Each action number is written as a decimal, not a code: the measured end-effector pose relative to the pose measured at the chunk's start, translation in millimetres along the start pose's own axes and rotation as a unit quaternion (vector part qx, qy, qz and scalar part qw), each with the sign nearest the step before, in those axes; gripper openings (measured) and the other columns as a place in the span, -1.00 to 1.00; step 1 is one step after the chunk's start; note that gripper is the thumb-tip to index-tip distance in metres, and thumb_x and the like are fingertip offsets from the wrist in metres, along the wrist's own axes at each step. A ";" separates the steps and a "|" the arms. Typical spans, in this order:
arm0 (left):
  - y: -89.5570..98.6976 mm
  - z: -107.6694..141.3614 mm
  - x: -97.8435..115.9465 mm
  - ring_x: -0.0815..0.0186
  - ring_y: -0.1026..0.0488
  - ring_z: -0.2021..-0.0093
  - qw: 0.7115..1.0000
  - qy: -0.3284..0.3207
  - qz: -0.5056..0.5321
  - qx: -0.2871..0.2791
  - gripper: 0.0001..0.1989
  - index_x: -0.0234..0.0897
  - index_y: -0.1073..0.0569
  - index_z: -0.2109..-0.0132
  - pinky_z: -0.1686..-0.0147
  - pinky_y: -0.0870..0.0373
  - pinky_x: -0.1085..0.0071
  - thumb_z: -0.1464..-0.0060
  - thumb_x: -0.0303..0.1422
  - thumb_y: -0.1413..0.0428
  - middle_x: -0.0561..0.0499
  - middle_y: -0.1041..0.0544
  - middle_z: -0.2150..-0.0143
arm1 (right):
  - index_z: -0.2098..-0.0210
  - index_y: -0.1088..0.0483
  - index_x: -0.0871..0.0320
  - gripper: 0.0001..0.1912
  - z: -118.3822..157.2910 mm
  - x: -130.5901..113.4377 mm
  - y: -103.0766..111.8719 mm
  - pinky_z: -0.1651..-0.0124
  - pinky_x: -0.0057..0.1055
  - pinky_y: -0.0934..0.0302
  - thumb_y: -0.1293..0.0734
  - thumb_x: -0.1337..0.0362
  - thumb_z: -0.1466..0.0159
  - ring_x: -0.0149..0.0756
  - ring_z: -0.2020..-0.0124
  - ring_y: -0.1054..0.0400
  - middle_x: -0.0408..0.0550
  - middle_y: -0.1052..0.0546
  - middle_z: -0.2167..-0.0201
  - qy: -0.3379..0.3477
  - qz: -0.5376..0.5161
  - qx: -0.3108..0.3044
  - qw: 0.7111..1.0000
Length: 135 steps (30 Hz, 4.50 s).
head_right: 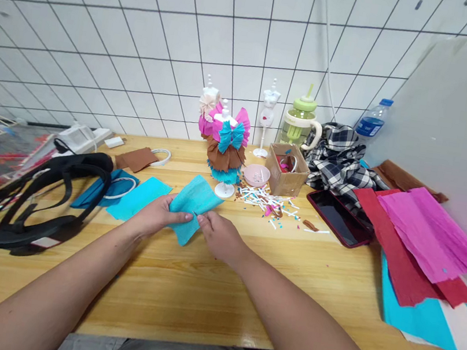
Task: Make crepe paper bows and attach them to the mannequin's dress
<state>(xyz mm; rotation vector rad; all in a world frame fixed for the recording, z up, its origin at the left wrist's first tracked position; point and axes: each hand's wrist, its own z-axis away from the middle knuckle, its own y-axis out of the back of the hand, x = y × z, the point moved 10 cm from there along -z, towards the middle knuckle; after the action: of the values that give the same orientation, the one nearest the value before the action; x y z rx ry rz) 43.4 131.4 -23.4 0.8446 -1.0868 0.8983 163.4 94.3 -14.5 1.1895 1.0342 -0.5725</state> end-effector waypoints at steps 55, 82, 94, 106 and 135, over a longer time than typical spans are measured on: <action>-5.0 1.5 3.8 0.13 -0.55 0.23 0.999 0.000 0.034 -0.023 -0.45 -0.32 -0.51 0.11 0.19 -0.45 0.26 0.28 -0.16 -0.38 -0.07 -0.62 0.18 | 0.26 -0.32 0.12 -0.64 -0.9 7.8 -4.1 0.38 -0.46 -0.13 -0.08 -0.01 -0.38 -0.36 0.45 -0.25 -0.16 -0.34 0.51 -0.013 -0.015 -0.012 1.000; -13.7 0.5 0.1 0.09 -0.53 0.13 0.998 -0.010 0.010 -0.065 -0.47 -0.29 -0.51 0.06 0.12 -0.45 0.23 0.21 -0.16 -0.35 -0.07 -0.61 0.12 | 0.23 -0.33 0.15 -0.66 1.8 1.8 -4.4 0.38 -0.46 -0.16 -0.05 0.08 -0.41 -0.35 0.39 -0.29 -0.13 -0.39 0.44 -0.008 -0.006 -0.017 1.000; -3.8 0.2 13.2 0.21 -0.52 0.24 0.998 -0.053 0.018 -0.009 -0.55 -0.31 -0.49 0.20 0.19 -0.42 0.32 0.22 -0.15 -0.34 -0.03 -0.60 0.25 | 0.20 -0.30 0.10 -0.65 1.6 8.4 -2.5 0.65 -0.55 -0.06 -0.06 0.01 -0.39 -0.44 0.56 -0.21 -0.14 -0.34 0.44 -0.036 -0.027 -0.013 0.999; -4.5 -0.5 9.9 0.30 -0.49 0.35 0.999 -0.036 0.035 -0.013 -0.59 -0.29 -0.48 0.26 0.27 -0.40 0.38 0.26 -0.20 -0.37 0.05 -0.57 0.38 | 0.33 -0.20 0.08 -0.58 2.4 12.1 -9.2 0.73 -0.54 -0.05 -0.03 -0.12 -0.35 -0.44 0.64 -0.20 -0.19 -0.25 0.51 -0.051 -0.053 -0.041 0.996; -11.4 -3.5 1.6 0.22 -0.53 0.14 0.997 -0.034 0.042 -0.055 -0.49 -0.27 -0.48 0.07 0.10 -0.41 0.33 0.22 -0.25 -0.37 -0.03 -0.61 0.18 | 0.31 -0.20 0.08 -0.64 2.3 13.6 -14.5 0.80 -0.56 -0.08 -0.03 -0.03 -0.38 -0.43 0.66 -0.27 -0.21 -0.23 0.52 -0.053 -0.068 -0.049 0.995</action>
<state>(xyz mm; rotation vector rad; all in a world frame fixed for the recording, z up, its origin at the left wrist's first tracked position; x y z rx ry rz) 55.4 130.3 -24.1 0.7473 -1.2274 0.8762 158.3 89.5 -33.3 0.9977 1.0462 -0.6774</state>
